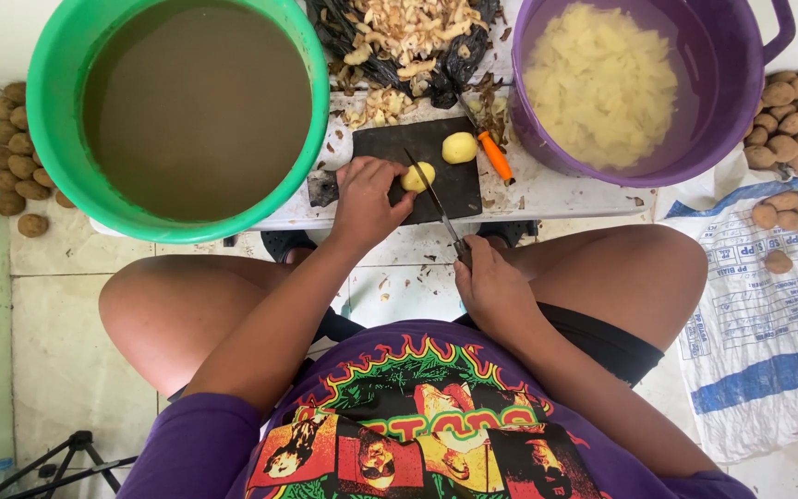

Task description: Peeling potatoes with a hand peeler and slicing them into thin strips using a knife on a cutting board.

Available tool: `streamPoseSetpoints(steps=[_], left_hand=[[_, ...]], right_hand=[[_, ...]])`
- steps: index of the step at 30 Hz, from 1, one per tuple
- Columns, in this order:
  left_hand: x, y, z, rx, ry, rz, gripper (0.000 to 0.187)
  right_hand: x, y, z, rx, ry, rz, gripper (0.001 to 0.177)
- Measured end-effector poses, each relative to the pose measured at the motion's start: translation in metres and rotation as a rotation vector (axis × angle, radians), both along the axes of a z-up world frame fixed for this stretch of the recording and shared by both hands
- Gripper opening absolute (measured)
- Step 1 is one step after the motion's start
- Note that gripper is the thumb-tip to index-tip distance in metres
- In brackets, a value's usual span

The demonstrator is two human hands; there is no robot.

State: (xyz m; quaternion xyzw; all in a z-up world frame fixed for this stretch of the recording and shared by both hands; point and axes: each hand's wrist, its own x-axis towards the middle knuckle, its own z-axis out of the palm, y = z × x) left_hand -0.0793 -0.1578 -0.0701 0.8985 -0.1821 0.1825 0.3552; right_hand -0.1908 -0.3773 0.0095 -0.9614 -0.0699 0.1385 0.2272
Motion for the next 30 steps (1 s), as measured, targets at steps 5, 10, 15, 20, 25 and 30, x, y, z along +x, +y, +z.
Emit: streamPoseSetpoints(steps=[5,10,15,20,25,30], left_hand=[[-0.001,-0.001,-0.002,0.020,0.000,0.015,0.033],[-0.003,0.001,-0.001,0.048,0.022,0.002,0.032],[0.007,0.002,0.040,0.290,0.104,-0.232,0.062],[0.039,-0.007,0.048,0.589,-0.059,-0.452,0.036],[0.054,-0.005,0.059,0.704,-0.115,-0.514,0.020],[0.052,-0.001,0.071,0.577,0.324,-0.474,0.058]], right_hand=[[0.000,0.002,-0.001,-0.016,0.011,-0.002,0.045],[0.001,0.001,-0.015,-0.104,0.070,0.032,0.044],[0.004,-0.003,-0.034,-0.173,0.189,0.044,0.041],[0.009,0.002,-0.008,-0.171,0.207,0.038,0.035],[-0.011,-0.016,0.001,-0.196,0.184,0.051,0.032],[-0.012,-0.031,0.081,-0.215,0.450,-0.009,0.043]])
